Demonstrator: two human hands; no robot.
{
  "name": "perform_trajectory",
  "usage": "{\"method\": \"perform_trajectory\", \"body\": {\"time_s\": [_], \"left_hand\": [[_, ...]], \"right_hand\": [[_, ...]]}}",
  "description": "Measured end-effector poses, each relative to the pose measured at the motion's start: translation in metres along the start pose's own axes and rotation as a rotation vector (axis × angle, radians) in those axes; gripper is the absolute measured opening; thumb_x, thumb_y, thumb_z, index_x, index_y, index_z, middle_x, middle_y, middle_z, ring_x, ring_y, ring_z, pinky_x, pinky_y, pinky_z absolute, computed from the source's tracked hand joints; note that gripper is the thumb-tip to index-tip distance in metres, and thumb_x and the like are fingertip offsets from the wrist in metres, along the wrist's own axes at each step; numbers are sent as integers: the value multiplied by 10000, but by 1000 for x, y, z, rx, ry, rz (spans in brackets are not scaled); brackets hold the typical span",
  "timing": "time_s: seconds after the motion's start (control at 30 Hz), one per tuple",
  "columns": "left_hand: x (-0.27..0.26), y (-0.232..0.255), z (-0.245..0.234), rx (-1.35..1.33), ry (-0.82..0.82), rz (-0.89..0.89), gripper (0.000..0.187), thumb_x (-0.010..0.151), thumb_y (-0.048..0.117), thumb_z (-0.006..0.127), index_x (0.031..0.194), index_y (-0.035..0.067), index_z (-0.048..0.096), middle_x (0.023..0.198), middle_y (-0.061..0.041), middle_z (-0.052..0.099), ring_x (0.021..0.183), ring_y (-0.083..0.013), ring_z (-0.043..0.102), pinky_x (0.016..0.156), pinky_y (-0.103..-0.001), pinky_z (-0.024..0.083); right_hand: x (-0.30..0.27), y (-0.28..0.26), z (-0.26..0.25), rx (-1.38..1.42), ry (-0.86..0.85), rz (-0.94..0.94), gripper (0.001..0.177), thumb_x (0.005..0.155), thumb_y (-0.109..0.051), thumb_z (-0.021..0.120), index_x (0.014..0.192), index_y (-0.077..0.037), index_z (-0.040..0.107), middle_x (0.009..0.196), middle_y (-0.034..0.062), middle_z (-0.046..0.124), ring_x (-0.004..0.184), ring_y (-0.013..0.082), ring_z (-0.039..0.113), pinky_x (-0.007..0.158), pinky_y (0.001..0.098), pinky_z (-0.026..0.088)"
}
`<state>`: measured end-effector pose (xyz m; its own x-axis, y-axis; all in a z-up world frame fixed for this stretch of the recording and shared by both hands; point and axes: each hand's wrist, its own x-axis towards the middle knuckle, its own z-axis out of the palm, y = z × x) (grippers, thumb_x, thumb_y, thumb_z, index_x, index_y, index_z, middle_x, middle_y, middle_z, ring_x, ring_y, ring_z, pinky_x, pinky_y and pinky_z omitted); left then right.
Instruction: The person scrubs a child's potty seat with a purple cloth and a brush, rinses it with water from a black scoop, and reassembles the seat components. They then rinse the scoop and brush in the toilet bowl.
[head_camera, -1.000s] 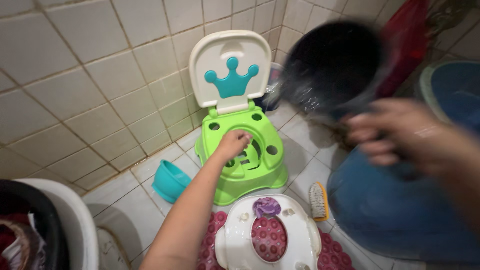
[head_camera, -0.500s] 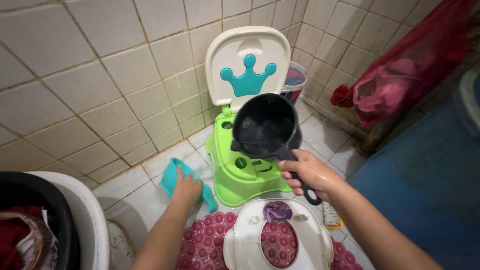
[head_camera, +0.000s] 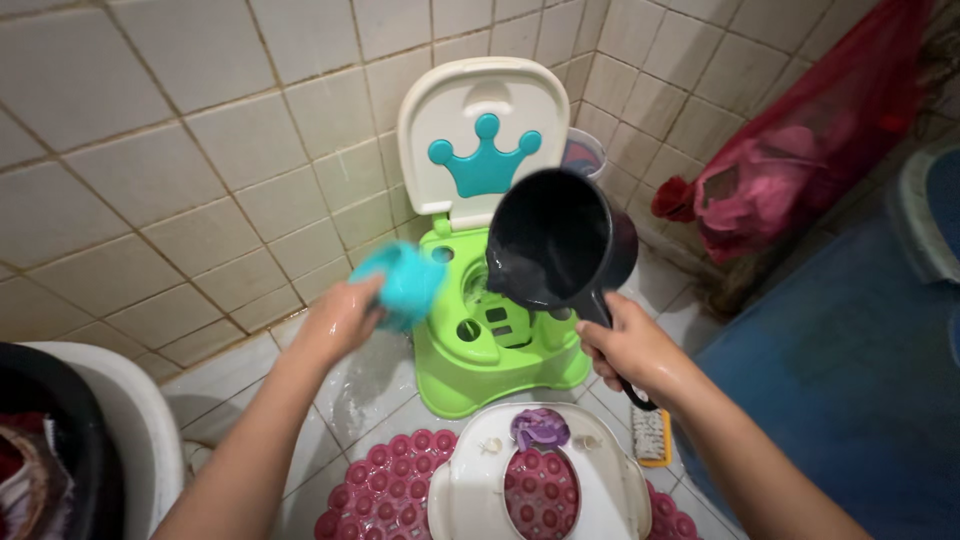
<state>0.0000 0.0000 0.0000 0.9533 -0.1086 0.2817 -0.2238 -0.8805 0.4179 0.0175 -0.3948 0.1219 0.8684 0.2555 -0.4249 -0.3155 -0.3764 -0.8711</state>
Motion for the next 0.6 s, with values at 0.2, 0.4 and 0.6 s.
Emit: {"method": "perform_trajectory", "body": {"time_s": [0.2,0.4,0.6], "left_hand": [[79,55,23,-167,50,-303,375,925,359,723,1070,26,631,951,-272,704,930,-466,666,823,-539,521],[104,66,63,-506,-194,-298,374,830,304,755,1105,52,747,935,-146,773,852,-284,735,794,-427,566],[124,55,61,-836,81,-546,351,864,226,721,1166,50,692,1059,-115,739,899,-225,686,783,-391,552]], "right_hand": [[-10,-38,10,-50,51,-157,170,926,-108,594,1044,-45,490,632,54,513,417,143,459,365,336,395],[-7,-66,29,-265,200,-258,274,920,-164,616,1131,-61,476,676,36,566,408,151,519,369,339,434],[5,-73,16,15,103,-234,202,933,-149,628,1032,-35,494,675,61,565,444,141,494,379,333,414]]}}
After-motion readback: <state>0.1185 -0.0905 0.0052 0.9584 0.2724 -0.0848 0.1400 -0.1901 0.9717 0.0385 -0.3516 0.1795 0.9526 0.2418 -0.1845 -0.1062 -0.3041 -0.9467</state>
